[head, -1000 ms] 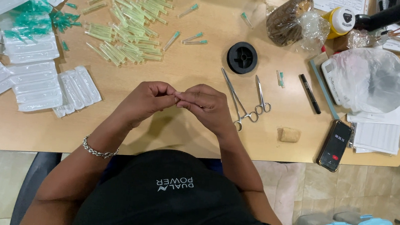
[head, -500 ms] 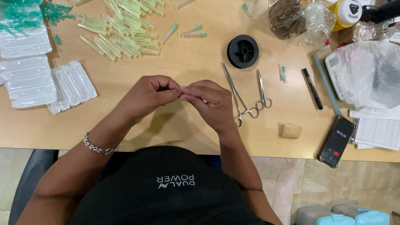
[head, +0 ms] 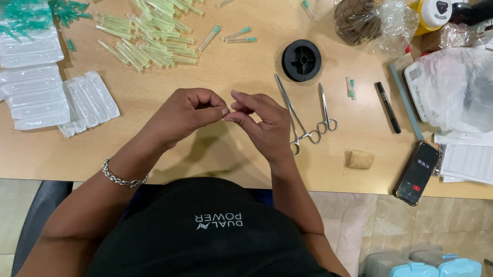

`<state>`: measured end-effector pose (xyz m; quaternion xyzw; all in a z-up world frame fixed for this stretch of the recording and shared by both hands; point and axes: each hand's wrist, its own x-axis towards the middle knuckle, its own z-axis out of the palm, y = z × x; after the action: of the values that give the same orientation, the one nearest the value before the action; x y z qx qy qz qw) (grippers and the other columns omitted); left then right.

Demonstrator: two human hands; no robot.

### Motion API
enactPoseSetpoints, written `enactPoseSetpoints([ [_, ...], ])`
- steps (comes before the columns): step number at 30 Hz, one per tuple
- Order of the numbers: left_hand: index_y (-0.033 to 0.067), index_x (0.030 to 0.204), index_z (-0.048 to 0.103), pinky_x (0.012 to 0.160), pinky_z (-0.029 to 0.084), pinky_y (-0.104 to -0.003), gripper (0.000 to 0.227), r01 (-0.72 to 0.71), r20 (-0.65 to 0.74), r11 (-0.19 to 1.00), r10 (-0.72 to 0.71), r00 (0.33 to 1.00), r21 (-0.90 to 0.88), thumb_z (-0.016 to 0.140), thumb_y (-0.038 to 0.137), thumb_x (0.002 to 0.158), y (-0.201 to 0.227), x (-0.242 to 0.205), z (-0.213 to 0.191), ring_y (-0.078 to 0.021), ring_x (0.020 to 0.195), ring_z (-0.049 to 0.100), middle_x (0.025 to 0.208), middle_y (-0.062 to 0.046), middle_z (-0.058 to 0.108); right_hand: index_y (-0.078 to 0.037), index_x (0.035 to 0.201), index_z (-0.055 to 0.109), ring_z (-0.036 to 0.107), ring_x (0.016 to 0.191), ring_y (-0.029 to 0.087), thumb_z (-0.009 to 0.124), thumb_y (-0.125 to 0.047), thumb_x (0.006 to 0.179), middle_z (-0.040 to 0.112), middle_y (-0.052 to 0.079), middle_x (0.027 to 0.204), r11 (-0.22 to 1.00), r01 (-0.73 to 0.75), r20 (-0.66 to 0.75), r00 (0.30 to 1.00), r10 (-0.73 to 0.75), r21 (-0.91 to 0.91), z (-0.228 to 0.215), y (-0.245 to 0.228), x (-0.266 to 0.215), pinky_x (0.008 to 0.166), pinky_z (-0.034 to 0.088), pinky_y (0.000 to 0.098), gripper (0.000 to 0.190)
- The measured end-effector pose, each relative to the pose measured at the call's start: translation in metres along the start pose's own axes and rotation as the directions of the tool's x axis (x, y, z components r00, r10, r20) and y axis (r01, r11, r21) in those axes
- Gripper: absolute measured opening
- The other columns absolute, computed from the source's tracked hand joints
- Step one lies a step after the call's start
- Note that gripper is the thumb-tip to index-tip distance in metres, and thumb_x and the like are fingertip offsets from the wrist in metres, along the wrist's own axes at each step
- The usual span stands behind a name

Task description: The person handles small plastic tubes and a spool of black thread on a wooden table. They use a pair of metal forceps to manipulate the thread and insert it into the tubes, then use scissors to cut the thread. The person also handles a small green plastic cap and a roll of black tape.

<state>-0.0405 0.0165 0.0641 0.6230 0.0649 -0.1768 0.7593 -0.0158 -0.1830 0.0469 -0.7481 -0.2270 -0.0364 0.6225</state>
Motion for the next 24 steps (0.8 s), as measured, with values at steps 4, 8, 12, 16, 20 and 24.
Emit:
enactPoseSetpoints([
  [4, -0.0005, 0.091, 0.075, 0.063, 0.046, -0.022, 0.009, -0.002, 0.006, 1.0, 0.002, 1.0, -0.001, 0.073, 0.008, 0.088, -0.008, 0.0, -0.002, -0.0091, 0.072, 0.052, 0.07, -0.004, 0.059, -0.003, 0.098, 0.082, 0.073, 0.074, 0.019, 0.089, 0.001, 0.079, 0.074, 0.013, 0.083, 1.0, 0.005, 0.0, 1.0, -0.005, 0.026, 0.0, -0.004, 0.0, 0.071, 0.06, 0.0323, 0.021],
  [8, -0.0017, 0.092, 0.076, 0.062, 0.047, -0.023, 0.01, -0.013, 0.017, 1.0, 0.013, 1.0, 0.005, 0.074, 0.008, 0.089, -0.011, 0.002, -0.002, -0.0096, 0.071, 0.054, 0.069, -0.005, 0.059, -0.005, 0.095, 0.083, 0.074, 0.073, 0.021, 0.09, -0.001, 0.078, 0.075, 0.012, 0.083, 1.0, 0.027, -0.014, 1.0, -0.027, -0.007, 0.003, -0.007, -0.001, 0.07, 0.06, 0.0321, 0.018],
  [12, -0.0031, 0.095, 0.075, 0.068, 0.05, -0.021, 0.01, -0.019, 0.039, 0.997, 0.023, 0.999, -0.079, 0.074, 0.006, 0.09, -0.02, 0.003, -0.002, -0.0118, 0.076, 0.056, 0.074, -0.005, 0.06, -0.007, 0.094, 0.084, 0.073, 0.073, 0.018, 0.091, -0.004, 0.078, 0.074, 0.01, 0.084, 1.0, 0.017, -0.017, 1.0, -0.017, -0.024, 0.002, -0.001, -0.004, 0.069, 0.06, 0.03, 0.018],
  [16, -0.0034, 0.096, 0.074, 0.067, 0.052, -0.022, 0.013, 0.009, 0.054, 0.988, -0.001, 0.999, -0.152, 0.076, 0.008, 0.09, -0.026, 0.002, -0.004, -0.0114, 0.075, 0.057, 0.077, -0.008, 0.064, -0.006, 0.09, 0.084, 0.072, 0.071, 0.018, 0.092, -0.005, 0.076, 0.072, 0.011, 0.082, 0.997, 0.07, -0.014, 0.997, -0.07, -0.036, 0.003, 0.002, -0.004, 0.067, 0.059, 0.0314, 0.016],
  [20, -0.0022, 0.095, 0.072, 0.067, 0.051, -0.021, 0.01, 0.0, 0.076, 0.98, 0.015, 0.997, -0.2, 0.074, 0.008, 0.093, -0.027, 0.003, -0.006, -0.0107, 0.075, 0.056, 0.078, -0.006, 0.063, -0.006, 0.093, 0.084, 0.072, 0.071, 0.02, 0.09, -0.003, 0.079, 0.072, 0.013, 0.082, 0.996, 0.079, 0.001, 0.997, -0.079, -0.052, 0.005, 0.004, -0.003, 0.066, 0.059, 0.0319, 0.016],
  [24, 0.0006, 0.093, 0.072, 0.066, 0.05, -0.021, 0.007, 0.045, 0.076, 0.968, -0.028, 0.997, -0.247, 0.074, 0.007, 0.09, -0.034, 0.004, -0.008, -0.01, 0.074, 0.055, 0.075, -0.005, 0.061, -0.005, 0.094, 0.084, 0.072, 0.07, 0.022, 0.089, -0.002, 0.079, 0.073, 0.013, 0.081, 0.995, 0.082, 0.03, 0.996, -0.081, -0.063, 0.007, 0.004, -0.004, 0.065, 0.059, 0.034, 0.017],
])
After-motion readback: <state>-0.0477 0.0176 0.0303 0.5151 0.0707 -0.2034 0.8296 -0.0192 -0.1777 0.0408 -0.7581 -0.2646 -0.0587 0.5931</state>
